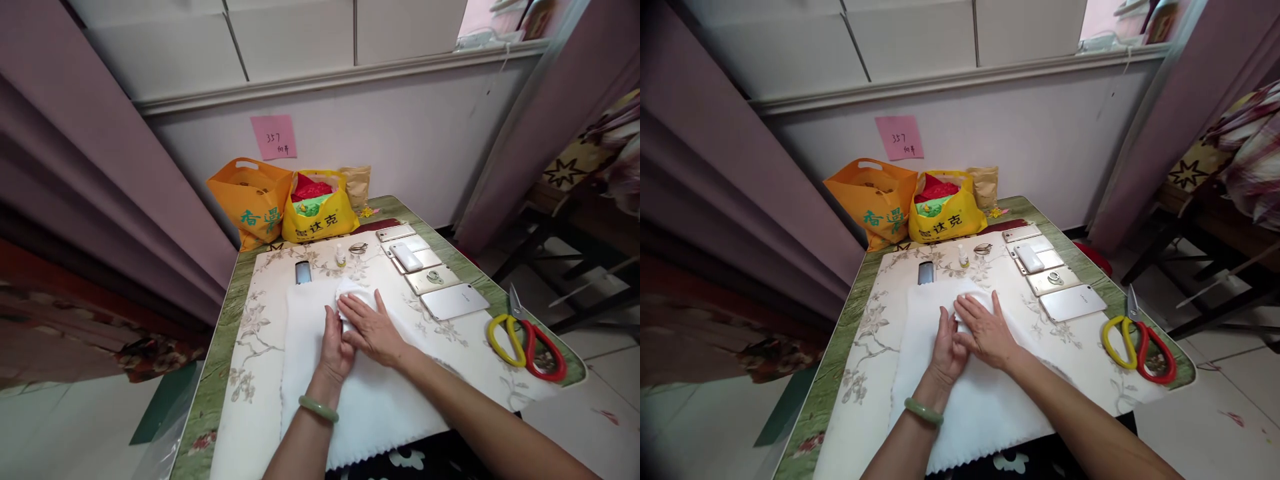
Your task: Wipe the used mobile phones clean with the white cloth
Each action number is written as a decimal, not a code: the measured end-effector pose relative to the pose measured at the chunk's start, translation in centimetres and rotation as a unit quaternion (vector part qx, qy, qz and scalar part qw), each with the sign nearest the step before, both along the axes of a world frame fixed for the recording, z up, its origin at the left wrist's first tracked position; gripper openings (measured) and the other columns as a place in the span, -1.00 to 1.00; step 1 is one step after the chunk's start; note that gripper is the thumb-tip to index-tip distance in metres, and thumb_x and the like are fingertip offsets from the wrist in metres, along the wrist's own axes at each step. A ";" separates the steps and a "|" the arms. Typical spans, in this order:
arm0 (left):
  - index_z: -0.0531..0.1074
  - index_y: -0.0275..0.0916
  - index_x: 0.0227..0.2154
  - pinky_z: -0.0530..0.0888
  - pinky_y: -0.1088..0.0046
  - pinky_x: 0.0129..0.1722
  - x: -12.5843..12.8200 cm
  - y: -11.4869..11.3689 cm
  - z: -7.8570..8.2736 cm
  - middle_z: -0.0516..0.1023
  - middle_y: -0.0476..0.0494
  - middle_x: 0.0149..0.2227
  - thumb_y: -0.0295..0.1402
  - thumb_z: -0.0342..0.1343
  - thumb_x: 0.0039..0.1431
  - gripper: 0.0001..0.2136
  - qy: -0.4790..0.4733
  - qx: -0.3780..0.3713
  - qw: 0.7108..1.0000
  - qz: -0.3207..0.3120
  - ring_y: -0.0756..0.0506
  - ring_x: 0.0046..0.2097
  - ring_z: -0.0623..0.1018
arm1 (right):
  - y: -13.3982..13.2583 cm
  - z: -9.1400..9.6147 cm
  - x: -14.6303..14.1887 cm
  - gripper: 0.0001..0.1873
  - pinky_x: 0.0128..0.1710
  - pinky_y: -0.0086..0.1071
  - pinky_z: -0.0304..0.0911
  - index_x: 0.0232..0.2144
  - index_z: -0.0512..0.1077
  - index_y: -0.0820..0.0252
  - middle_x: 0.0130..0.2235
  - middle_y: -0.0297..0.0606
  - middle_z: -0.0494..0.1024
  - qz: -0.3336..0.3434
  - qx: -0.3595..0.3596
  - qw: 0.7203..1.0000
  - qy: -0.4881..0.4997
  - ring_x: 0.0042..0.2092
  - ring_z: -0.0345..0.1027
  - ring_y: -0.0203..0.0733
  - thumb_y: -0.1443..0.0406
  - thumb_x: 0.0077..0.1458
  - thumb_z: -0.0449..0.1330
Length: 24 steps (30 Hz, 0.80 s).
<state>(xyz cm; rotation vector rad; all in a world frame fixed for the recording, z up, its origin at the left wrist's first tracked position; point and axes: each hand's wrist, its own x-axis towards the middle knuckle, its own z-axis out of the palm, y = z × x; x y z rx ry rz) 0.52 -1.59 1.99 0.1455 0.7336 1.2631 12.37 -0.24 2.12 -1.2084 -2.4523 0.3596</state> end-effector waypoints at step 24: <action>0.48 -0.27 -0.10 0.43 0.31 0.02 1.2 0.2 -1.0 0.57 -0.23 -0.06 -0.21 0.21 0.10 -0.66 0.077 0.070 0.990 0.095 -0.15 0.01 0.52 | 2.0 -2.2 1.3 -0.60 0.07 -0.16 0.28 -0.02 0.50 0.06 -0.02 -0.21 0.56 -0.138 -0.053 0.915 0.376 0.03 0.40 -0.07 0.06 0.24 0.04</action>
